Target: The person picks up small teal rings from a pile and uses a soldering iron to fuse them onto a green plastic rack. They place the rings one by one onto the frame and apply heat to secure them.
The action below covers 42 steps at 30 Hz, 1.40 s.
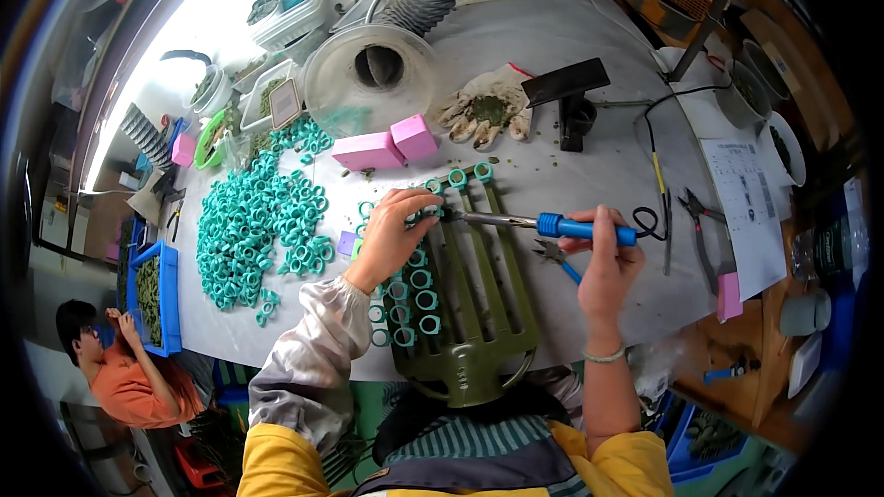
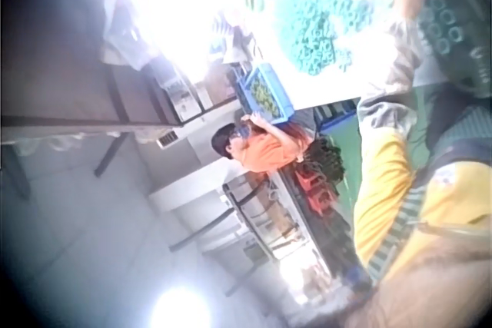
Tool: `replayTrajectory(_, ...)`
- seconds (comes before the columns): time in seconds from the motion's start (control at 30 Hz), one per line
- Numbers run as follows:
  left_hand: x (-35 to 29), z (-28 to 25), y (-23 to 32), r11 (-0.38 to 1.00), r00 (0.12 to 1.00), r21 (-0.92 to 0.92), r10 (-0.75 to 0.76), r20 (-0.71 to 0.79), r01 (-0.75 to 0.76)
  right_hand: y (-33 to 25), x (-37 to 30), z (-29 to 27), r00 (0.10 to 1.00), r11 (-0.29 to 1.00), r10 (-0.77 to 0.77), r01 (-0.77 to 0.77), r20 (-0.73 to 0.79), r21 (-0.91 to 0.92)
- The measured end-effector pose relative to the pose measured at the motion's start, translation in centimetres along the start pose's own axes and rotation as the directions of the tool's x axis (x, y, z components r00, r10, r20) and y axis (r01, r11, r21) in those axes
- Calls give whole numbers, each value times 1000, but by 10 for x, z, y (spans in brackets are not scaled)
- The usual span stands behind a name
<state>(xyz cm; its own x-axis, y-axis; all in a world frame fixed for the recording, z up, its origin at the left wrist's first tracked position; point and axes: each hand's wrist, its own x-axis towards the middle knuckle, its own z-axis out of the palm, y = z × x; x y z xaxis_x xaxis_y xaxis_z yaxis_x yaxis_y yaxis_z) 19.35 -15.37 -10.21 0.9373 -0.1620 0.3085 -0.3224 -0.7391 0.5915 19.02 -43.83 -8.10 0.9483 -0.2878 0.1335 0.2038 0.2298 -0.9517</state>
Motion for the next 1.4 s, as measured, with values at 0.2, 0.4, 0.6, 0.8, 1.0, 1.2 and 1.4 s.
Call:
replayTrajectory(0.2,-1,-3,-1,999,1000,36,19,15,-20,-13,1,-12,999,997,-45,43,-28,-59)
replayTrajectory(0.4,-6,-42,-19,962,954,-187,-233,-187,199,-27,5,-26,995,1000,-4,5,-97,10)
replayTrajectory(0.6,-87,-101,-89,776,949,552,-293,-114,305,-31,1,-25,998,1000,0,0,-60,12)
replayTrajectory(0.8,-90,-103,-70,800,949,512,-257,-180,314,-30,0,-28,999,1000,-20,20,-39,-20)
replayTrajectory(1.0,-78,-96,-28,731,810,-494,-580,-88,471,-33,-3,-32,999,1000,-12,11,-47,-14)
replayTrajectory(1.2,-43,-53,31,746,920,-539,-321,225,391,-29,-5,-29,997,1000,-12,12,-70,-12)
replayTrajectory(1.4,-27,-10,25,983,999,-176,-52,10,53,-18,-10,-23,1000,1000,-22,22,-10,0)
